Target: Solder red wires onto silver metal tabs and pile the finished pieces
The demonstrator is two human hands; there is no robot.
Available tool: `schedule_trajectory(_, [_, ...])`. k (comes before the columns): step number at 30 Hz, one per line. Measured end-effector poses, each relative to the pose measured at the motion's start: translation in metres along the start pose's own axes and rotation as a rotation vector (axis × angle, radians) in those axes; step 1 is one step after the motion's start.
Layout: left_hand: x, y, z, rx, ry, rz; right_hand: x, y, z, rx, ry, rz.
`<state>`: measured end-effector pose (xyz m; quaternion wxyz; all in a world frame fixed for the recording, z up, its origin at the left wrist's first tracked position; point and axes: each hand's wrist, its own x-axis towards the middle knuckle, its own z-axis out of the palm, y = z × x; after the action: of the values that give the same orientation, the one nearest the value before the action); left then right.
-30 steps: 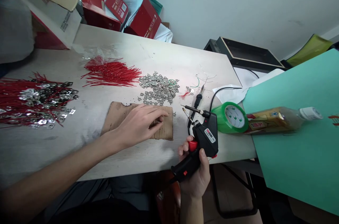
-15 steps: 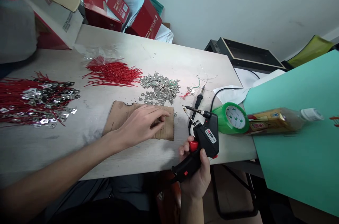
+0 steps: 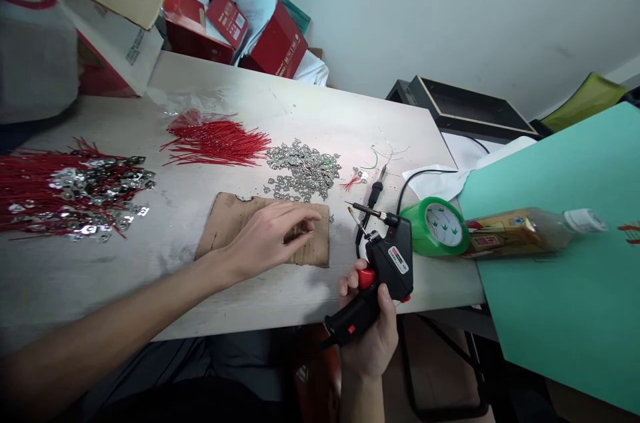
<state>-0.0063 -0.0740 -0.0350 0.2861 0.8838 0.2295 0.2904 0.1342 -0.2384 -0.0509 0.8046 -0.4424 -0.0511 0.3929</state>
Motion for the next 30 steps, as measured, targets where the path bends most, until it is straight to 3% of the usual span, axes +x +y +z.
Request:
schedule_trajectory(3, [-0.001,-0.001,-0.011,0.041,-0.03,-0.001,0.0,0.0,-0.001,0.004,-0.002,0.013])
schedule_trajectory(8, [-0.005,-0.008,-0.036,0.274,-0.198,0.078,0.0,0.001,-0.002,-0.011,-0.004,0.01])
schedule_trajectory(13, [-0.006,-0.006,-0.033,0.288,-0.256,0.111,0.001,0.001,-0.004,-0.007,-0.025,0.001])
schedule_trajectory(18, [-0.006,-0.002,-0.025,0.316,-0.241,0.122,0.001,0.0,-0.003,-0.019,-0.037,0.017])
schedule_trajectory(25, [-0.008,0.001,-0.025,0.308,-0.232,0.109,0.001,0.001,-0.008,-0.011,0.069,0.069])
schedule_trajectory(28, [-0.004,-0.002,-0.039,0.276,-0.186,0.095,0.014,0.001,-0.025,-0.007,-0.028,0.116])
schedule_trajectory(30, [0.001,-0.013,-0.062,0.315,-0.108,0.01,0.024,0.003,-0.035,-0.054,-0.161,0.116])
